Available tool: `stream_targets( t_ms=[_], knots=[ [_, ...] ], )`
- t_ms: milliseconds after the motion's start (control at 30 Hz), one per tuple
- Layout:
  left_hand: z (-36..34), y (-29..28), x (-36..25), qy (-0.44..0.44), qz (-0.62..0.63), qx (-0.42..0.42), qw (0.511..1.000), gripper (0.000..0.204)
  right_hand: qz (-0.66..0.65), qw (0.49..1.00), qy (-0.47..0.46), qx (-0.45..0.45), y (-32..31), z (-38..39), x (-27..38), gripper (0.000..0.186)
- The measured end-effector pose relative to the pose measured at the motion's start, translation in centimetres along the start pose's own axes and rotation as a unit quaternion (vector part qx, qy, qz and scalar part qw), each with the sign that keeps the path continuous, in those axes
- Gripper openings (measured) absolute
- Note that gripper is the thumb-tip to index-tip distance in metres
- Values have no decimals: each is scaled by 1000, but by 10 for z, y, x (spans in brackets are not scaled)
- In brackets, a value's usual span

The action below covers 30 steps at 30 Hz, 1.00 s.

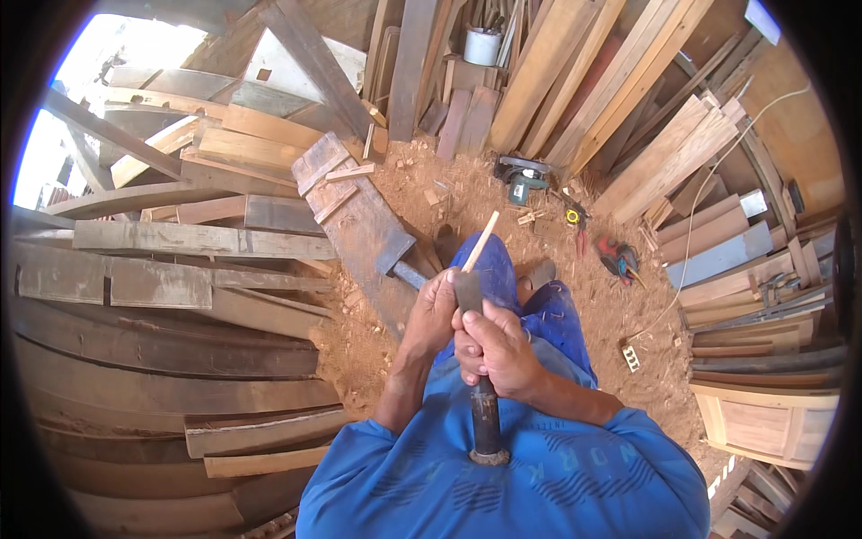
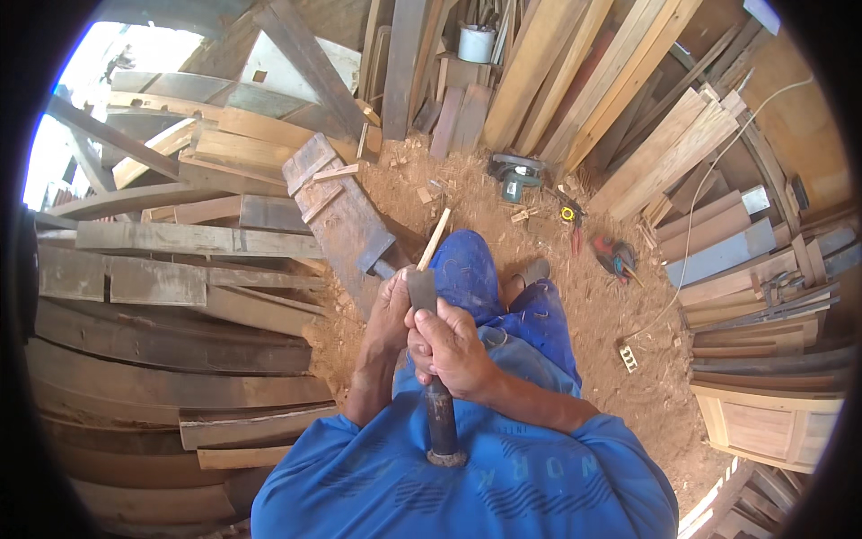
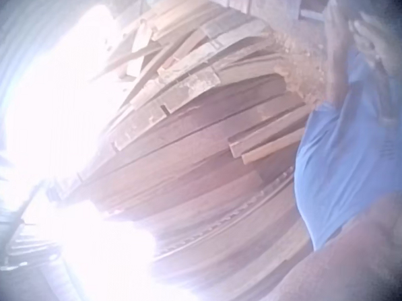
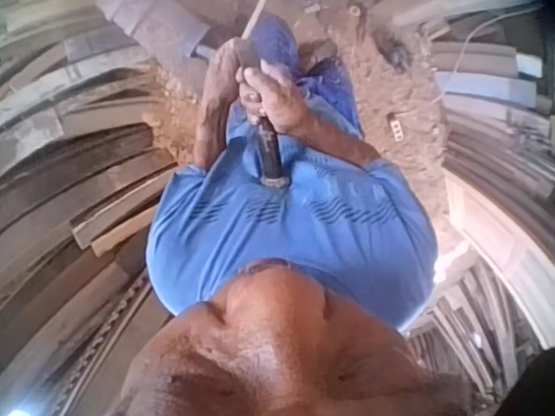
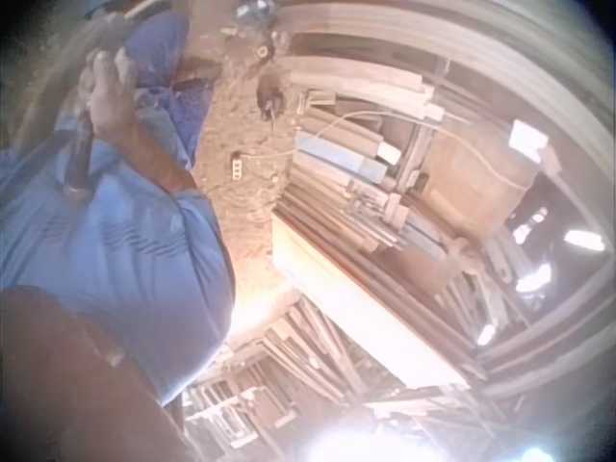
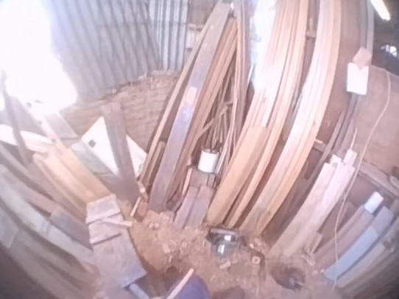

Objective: The person carves a small piece of wood with a chisel, occasionally using a mallet to strike the chisel for deeper cuts.

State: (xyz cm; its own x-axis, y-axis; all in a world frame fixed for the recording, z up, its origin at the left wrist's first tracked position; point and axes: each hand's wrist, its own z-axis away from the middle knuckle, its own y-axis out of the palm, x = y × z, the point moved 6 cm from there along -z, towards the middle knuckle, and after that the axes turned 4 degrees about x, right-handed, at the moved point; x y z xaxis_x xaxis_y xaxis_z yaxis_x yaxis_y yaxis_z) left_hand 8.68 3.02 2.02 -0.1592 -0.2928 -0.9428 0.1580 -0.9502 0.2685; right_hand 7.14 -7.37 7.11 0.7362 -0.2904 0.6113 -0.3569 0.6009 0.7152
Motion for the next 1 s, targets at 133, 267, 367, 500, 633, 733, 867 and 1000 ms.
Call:
stream_targets(
  t_ms=[133, 267, 367, 500, 633, 733, 867, 1000],
  knots=[
    [16, 15, -10, 10, 13, 19, 1000, 40, 29, 999, -21, -8, 0, 5, 8, 20],
    [47, 15, 32, -53, 13, 121, 991, 40, 74, 989, -121, -33, -1, 25, 39, 20],
    [68, -2, 70, -61, 98, 33, 993, 37, 57, 992, -116, -13, 2, 31, 42, 18],
    [40, -4, 39, -9, 176, -41, 983, 31, 8, 998, -50, -45, -18, 14, 10, 17],
    [6, -2, 13, 17, 220, 0, 975, 31, -6, 999, -54, 2, -14, -4, 14, 19],
    [-10, 6, 0, 12, 235, 36, 971, 34, -45, 997, -61, 4, -12, -13, 28, 18],
    [-16, 5, -13, 5, 57, -21, 998, 36, -72, 997, 8, 1, -3, -10, 12, 16],
    [-10, -9, -13, 54, -86, -4, 995, 37, -39, 999, 19, 31, 5, -3, -4, 17]
  ],
)
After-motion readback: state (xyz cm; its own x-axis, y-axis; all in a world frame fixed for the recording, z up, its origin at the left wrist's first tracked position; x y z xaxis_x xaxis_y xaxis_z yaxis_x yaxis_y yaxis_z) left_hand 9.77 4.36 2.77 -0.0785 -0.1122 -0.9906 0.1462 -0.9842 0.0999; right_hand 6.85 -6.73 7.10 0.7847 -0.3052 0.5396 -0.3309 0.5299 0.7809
